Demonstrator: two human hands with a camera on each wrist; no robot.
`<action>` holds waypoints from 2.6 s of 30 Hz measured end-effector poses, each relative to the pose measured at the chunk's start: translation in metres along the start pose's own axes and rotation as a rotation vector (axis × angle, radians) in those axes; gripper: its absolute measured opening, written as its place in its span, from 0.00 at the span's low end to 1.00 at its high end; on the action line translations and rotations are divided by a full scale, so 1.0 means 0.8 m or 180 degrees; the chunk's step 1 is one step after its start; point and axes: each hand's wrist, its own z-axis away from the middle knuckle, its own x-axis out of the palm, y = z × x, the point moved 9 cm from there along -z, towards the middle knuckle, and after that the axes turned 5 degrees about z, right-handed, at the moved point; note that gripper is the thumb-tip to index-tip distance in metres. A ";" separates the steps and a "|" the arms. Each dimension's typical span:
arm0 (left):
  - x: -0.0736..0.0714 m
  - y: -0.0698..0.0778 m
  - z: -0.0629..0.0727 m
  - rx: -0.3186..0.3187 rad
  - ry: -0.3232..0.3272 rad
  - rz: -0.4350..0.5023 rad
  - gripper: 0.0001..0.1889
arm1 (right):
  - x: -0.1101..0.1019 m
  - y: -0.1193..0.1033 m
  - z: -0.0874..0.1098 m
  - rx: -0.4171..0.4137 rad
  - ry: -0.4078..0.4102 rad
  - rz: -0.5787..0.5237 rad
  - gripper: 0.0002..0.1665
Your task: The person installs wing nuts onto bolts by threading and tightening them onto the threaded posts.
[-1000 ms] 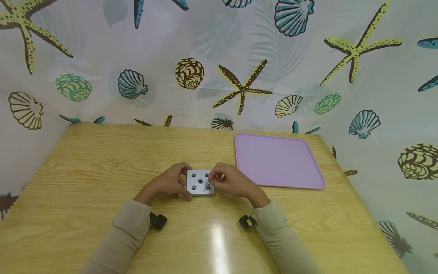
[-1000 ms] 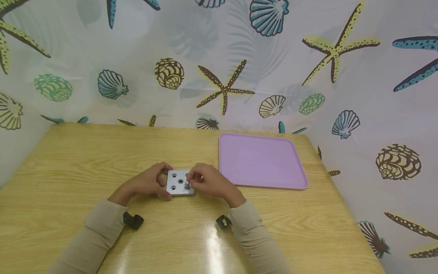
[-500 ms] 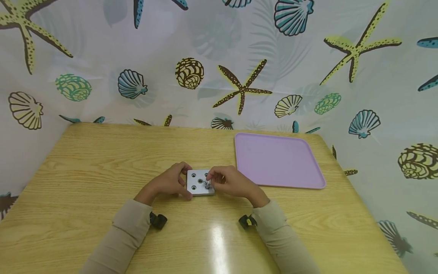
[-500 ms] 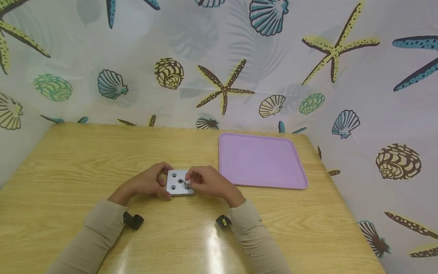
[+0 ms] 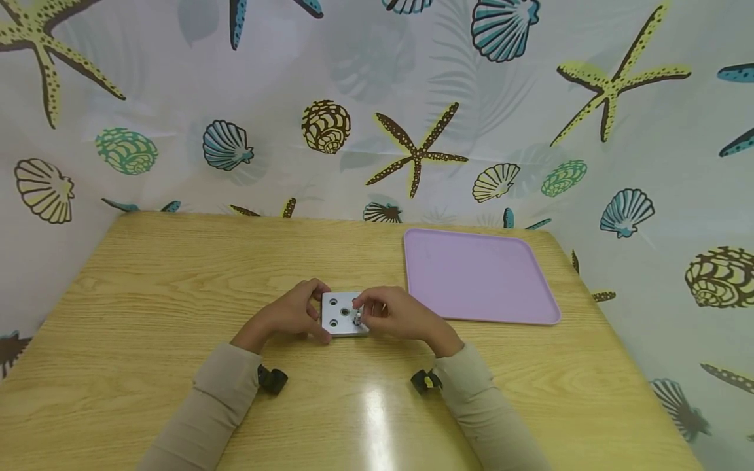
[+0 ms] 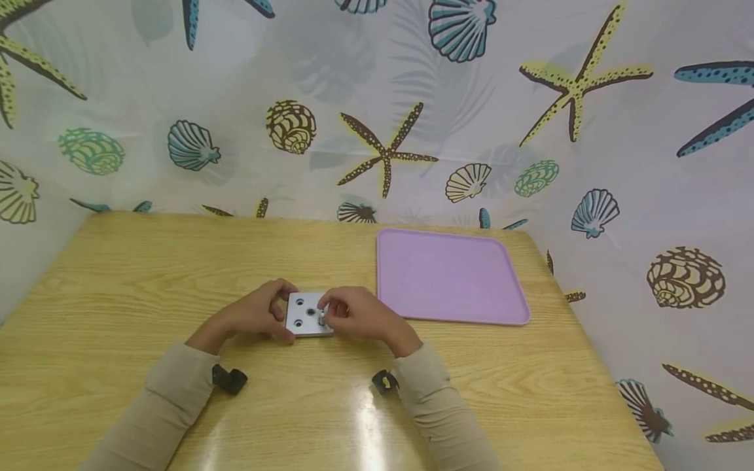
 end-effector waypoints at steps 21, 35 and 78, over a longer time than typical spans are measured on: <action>0.001 0.001 0.001 0.0026 -0.0024 0.0013 0.44 | 0.002 0.001 0.000 0.0040 -0.0022 -0.0150 0.13; 0.001 0.002 0.003 0.0015 -0.0014 0.0032 0.44 | -0.003 -0.003 0.003 -0.0068 0.0082 -0.0018 0.09; 0.001 0.003 0.002 0.0046 -0.0007 0.0040 0.44 | -0.006 0.000 0.003 0.0013 0.0110 0.0021 0.06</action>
